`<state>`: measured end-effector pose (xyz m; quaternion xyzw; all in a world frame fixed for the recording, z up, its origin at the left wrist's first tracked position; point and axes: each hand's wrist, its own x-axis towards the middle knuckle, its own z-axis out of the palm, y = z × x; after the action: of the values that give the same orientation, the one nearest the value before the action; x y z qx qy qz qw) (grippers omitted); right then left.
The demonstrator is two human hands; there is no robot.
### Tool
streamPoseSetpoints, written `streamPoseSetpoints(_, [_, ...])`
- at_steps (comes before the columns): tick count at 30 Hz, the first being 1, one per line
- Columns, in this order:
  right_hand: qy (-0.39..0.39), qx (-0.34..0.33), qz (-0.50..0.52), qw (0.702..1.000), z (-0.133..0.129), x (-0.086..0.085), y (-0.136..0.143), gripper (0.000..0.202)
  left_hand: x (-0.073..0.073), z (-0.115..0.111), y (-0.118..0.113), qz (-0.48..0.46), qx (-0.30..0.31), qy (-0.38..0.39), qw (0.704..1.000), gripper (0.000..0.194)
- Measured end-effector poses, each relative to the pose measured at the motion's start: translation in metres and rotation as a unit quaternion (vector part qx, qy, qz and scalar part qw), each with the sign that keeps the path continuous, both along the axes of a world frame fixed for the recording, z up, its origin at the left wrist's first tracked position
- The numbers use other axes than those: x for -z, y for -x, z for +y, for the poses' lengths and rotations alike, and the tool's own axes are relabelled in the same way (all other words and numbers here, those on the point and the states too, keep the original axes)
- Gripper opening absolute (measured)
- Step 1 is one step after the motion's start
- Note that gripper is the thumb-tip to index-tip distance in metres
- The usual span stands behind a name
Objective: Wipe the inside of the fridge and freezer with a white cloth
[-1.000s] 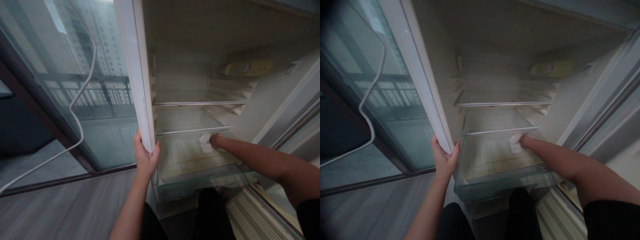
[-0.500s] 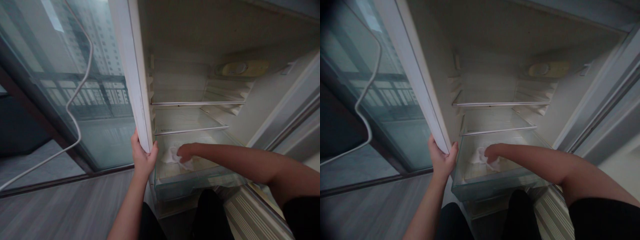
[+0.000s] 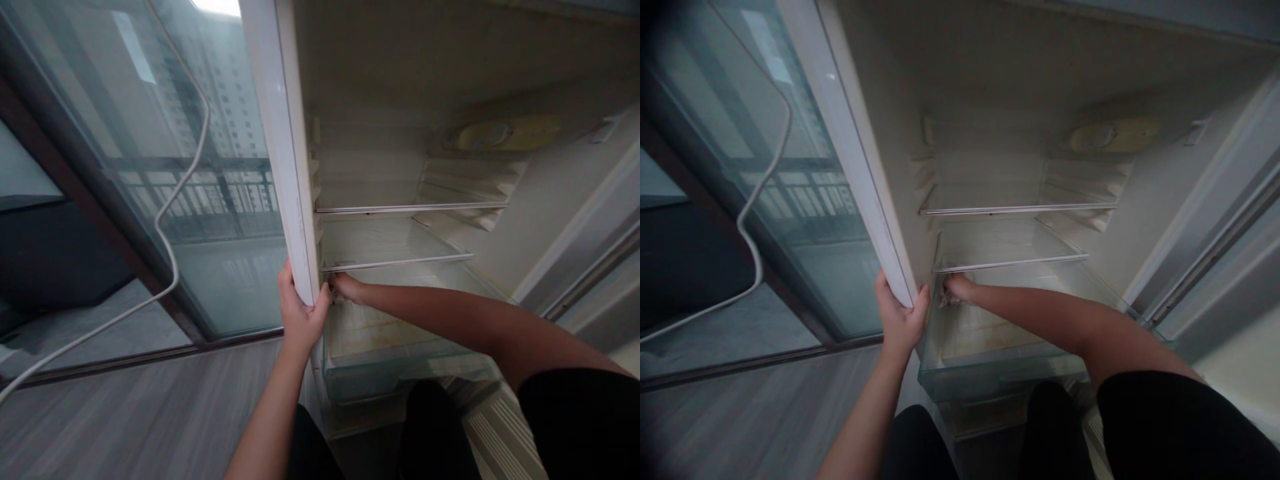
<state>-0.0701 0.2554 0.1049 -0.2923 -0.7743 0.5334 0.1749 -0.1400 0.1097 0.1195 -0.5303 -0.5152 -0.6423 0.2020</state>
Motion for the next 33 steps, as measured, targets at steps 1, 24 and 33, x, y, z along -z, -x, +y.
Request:
streamPoseSetpoints(1, [0.028,0.013,0.007,0.999,-0.007,-0.001,-0.006,0.026,0.0,0.0,0.0,0.0,0.0,0.0,1.0,0.077])
streamPoseSetpoints(24, [-0.001,-0.446,-0.369,0.815,-0.067,-0.055,-0.134,0.02,-0.002,-0.001,0.0,-0.013,-0.003,0.002,1.0,0.075])
streamPoseSetpoints(33, [0.184,-0.426,-0.333,0.821,-0.079,-0.021,-0.095,0.017,-0.008,-0.004,-0.001,-0.004,0.011,-0.003,1.0,0.073])
